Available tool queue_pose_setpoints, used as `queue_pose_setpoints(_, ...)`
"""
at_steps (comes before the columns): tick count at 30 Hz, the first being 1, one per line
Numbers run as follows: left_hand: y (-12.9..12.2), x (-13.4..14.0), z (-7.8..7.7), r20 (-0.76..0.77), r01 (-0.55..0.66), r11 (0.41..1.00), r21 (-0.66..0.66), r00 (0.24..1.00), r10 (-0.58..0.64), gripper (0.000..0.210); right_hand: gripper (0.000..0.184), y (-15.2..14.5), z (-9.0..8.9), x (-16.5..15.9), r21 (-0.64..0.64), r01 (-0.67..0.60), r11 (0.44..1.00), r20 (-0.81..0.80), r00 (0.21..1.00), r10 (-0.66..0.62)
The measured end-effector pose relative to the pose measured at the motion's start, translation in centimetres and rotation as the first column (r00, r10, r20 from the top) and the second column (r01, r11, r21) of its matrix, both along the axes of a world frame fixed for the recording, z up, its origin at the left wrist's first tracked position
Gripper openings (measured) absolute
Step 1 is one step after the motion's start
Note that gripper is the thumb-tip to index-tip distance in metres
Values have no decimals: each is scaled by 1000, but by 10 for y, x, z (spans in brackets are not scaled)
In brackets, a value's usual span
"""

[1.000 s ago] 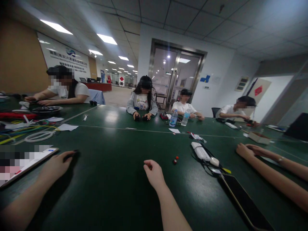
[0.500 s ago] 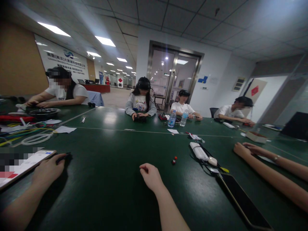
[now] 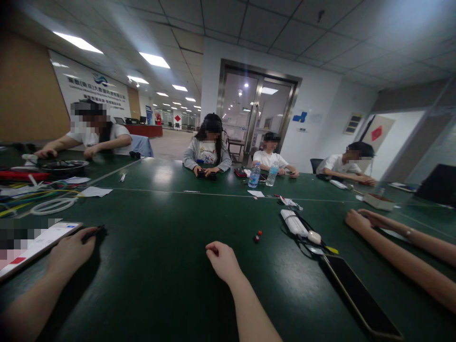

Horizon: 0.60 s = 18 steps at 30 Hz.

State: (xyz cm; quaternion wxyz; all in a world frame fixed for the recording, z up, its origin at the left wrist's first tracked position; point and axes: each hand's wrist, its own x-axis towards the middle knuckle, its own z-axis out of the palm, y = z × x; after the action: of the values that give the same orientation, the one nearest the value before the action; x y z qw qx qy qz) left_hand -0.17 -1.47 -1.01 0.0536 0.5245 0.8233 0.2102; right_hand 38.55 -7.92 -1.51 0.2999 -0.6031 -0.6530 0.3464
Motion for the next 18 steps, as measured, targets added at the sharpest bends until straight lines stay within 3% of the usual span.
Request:
queue_pose_setpoints(7,-4,4,7,-13,-27,994,-103,1000,26,47,25,-2,1,0,-25,0,1000,2,1000,0)
queue_pose_setpoints(18,-4,4,7,-19,-15,996,-87,1000,13,47,25,-4,5,0,-33,-9,999,9,1000,10)
